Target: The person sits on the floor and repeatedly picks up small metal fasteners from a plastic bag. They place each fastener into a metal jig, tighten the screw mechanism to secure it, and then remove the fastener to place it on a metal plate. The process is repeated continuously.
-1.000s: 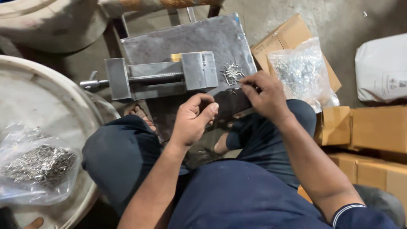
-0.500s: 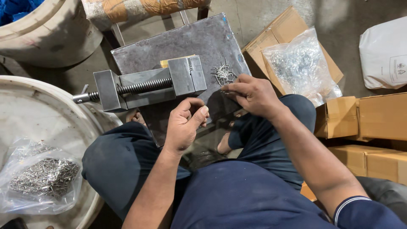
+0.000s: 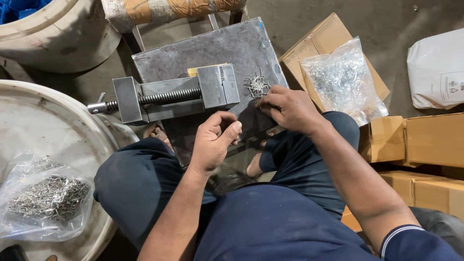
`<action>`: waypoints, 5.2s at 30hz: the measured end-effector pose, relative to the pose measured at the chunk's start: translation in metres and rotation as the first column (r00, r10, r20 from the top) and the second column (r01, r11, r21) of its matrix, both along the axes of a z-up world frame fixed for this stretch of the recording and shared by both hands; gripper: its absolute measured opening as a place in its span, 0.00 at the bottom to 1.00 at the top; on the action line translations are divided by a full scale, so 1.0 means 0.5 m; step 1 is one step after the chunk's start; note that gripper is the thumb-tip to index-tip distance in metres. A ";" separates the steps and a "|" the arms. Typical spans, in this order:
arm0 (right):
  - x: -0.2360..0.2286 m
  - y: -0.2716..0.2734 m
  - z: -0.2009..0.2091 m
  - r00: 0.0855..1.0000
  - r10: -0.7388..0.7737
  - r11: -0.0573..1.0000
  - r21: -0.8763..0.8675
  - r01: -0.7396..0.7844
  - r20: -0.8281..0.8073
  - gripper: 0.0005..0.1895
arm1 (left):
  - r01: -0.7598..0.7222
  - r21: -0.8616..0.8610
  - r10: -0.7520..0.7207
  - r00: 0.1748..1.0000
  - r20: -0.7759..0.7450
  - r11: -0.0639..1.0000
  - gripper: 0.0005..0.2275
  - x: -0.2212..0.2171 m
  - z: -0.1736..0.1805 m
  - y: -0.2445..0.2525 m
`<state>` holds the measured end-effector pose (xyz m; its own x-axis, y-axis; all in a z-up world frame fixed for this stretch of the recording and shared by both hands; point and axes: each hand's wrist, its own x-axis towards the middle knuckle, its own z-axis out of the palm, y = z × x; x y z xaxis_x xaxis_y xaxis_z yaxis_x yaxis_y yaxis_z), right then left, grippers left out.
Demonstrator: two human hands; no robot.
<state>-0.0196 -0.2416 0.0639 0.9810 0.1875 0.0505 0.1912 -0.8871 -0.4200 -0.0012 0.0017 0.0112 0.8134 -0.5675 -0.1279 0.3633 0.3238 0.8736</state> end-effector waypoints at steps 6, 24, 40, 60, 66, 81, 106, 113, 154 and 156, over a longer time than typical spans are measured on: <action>-0.018 0.012 -0.013 0.995 -0.058 0.998 -0.025 0.060 0.081 0.07 | 0.005 -0.026 -0.005 1.000 -0.010 1.000 0.08 0.000 -0.006 0.001; -0.045 0.162 -0.085 0.897 -0.144 0.006 0.906 0.423 -0.418 0.07 | -0.091 0.080 0.068 0.966 0.250 0.993 0.08 -0.010 0.011 -0.010; 0.029 0.116 0.048 0.982 -0.077 0.882 0.470 -0.014 0.175 0.03 | -0.053 -0.040 0.054 0.998 0.029 0.998 0.09 -0.006 -0.029 -0.010; 0.099 0.150 0.091 0.946 -0.037 0.959 0.277 -0.057 0.323 0.05 | -0.044 -0.005 0.044 0.999 0.020 0.999 0.14 -0.005 -0.042 -0.014; 0.096 0.152 0.100 0.939 -0.014 0.970 0.231 -0.070 0.343 0.04 | -0.050 -0.008 0.051 0.998 0.030 0.999 0.14 -0.005 -0.035 -0.014; 0.098 0.141 0.115 0.958 0.022 0.981 0.177 -0.075 0.286 0.04 | -0.050 -0.006 0.050 0.999 -0.005 0.999 0.13 -0.006 -0.038 -0.017; -0.064 -0.005 -0.036 0.955 -0.261 0.942 0.250 0.221 0.139 0.07 | -0.024 0.020 0.024 0.999 0.024 1.000 0.12 -0.006 -0.017 -0.009; -0.050 0.028 -0.018 0.971 -0.142 0.988 0.081 0.129 0.193 0.07 | -0.024 0.034 0.023 1.000 0.011 0.999 0.12 -0.009 -0.015 -0.004; -0.003 0.121 0.040 0.998 -0.057 0.825 0.564 0.035 0.022 0.07 | -0.102 0.006 0.101 0.987 0.129 0.995 0.08 -0.014 -0.038 -0.011; 0.010 0.126 0.063 0.989 -0.065 0.883 0.469 -0.005 0.132 0.06 | -0.105 -0.041 0.105 0.994 -0.003 0.994 0.09 -0.014 -0.034 -0.013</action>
<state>-0.0149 -0.1785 0.0952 0.9620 0.0786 0.2616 0.2551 -0.6011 -0.7574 -0.0084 -0.0047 -0.0057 0.8687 -0.4837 -0.1064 0.3258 0.3962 0.8584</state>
